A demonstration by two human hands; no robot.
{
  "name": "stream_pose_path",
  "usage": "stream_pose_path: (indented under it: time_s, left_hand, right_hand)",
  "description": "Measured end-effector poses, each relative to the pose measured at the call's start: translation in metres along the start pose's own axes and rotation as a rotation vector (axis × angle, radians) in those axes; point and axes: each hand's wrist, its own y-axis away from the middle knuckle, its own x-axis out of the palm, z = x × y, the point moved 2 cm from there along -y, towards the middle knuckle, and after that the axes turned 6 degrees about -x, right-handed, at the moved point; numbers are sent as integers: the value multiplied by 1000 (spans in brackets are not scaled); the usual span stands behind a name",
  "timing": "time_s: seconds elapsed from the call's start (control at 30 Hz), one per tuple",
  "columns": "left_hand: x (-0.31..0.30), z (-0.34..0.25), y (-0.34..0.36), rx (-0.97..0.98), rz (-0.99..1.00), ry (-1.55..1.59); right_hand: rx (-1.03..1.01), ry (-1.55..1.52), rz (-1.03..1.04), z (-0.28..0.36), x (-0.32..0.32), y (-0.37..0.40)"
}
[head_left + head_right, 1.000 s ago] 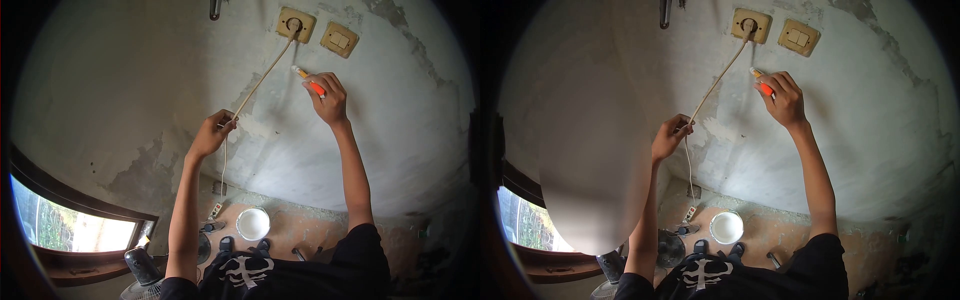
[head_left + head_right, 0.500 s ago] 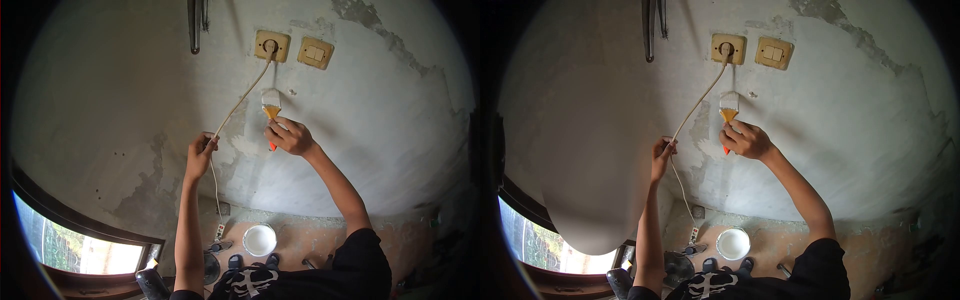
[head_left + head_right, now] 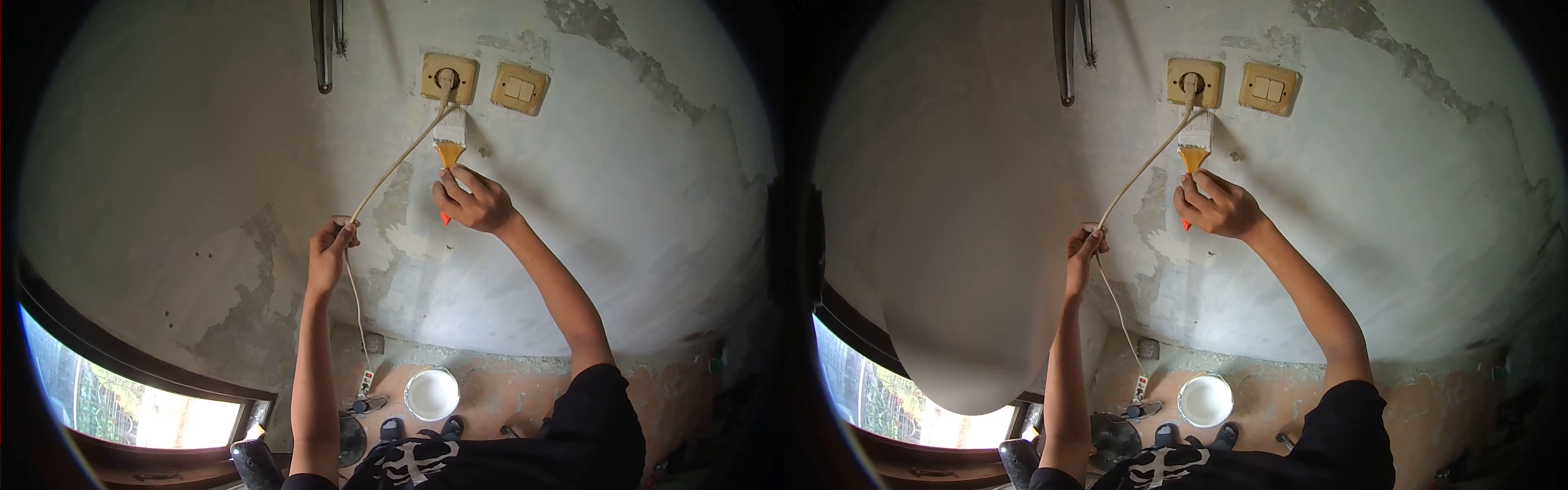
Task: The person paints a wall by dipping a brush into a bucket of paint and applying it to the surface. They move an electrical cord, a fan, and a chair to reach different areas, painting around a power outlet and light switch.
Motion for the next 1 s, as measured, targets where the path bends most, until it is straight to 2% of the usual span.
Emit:
stream_pose_path:
  time_s: [0.3,0.4,0.5,0.67,1.0]
  left_hand:
    - [2,0,2,-35,71,237]
    - [4,-2,4,-34,86,292]
    - [5,-6,6,-26,92,336]
    - [9,-10,8,-16,69,318]
    - [12,-17,12,-25,25,258]
  right_hand:
    - [-32,-13,12,9,18,3]
    - [1,-62,-45,8,17,10]
    - [-63,-64,-44,7,17,16]
    - [-109,-128,-17,7,25,16]
    - [-85,-47,36,-1,23,24]
